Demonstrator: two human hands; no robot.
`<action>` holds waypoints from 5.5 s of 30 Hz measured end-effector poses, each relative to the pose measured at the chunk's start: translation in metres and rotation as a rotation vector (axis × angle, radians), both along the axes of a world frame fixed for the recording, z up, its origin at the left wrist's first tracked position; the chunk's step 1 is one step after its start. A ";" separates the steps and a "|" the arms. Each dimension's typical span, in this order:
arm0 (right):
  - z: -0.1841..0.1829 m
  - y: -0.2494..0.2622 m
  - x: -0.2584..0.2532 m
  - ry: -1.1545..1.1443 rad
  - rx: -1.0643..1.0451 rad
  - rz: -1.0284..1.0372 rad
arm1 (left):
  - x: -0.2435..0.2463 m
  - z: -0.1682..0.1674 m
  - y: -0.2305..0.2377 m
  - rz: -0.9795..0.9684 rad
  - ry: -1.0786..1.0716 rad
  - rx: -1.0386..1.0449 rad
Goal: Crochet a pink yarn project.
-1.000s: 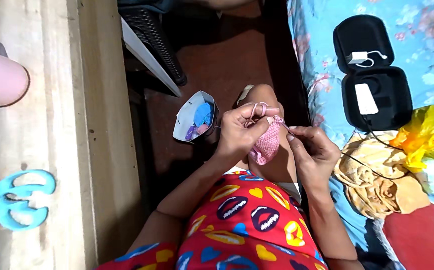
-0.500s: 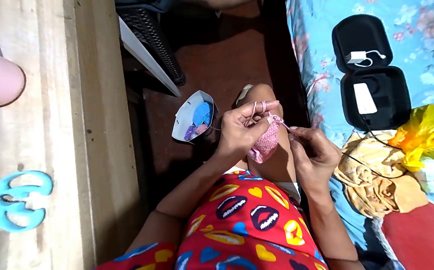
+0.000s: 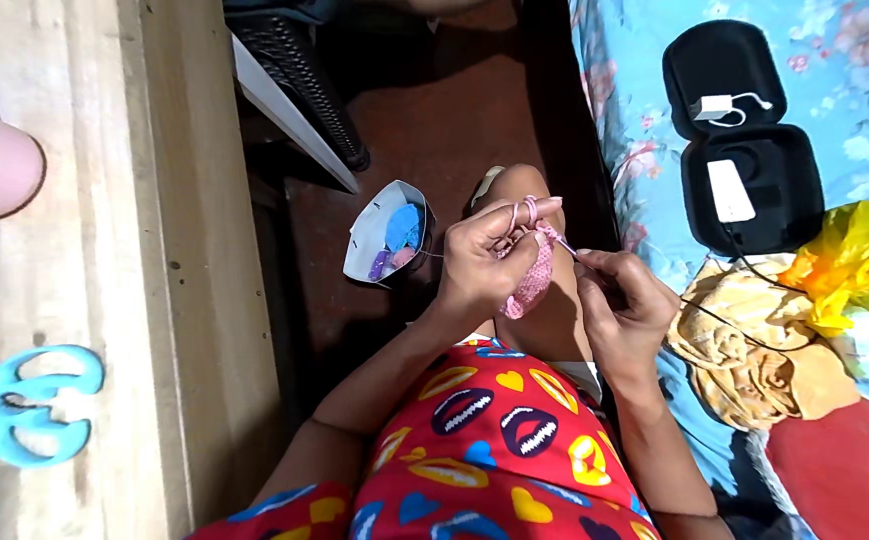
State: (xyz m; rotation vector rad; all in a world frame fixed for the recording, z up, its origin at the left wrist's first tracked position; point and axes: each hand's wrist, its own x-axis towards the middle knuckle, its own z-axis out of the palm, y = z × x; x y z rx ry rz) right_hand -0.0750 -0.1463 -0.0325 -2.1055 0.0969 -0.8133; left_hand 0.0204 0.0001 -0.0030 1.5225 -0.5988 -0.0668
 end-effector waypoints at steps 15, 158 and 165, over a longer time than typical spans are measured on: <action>-0.003 0.002 0.002 -0.025 0.013 -0.010 | 0.003 -0.001 -0.004 0.010 0.163 -0.103; 0.007 0.010 0.005 0.176 0.940 0.281 | -0.009 -0.013 0.001 -0.076 -0.070 -0.116; -0.009 0.014 0.000 -0.101 -0.003 -0.019 | -0.001 -0.013 -0.003 -0.105 0.136 -0.260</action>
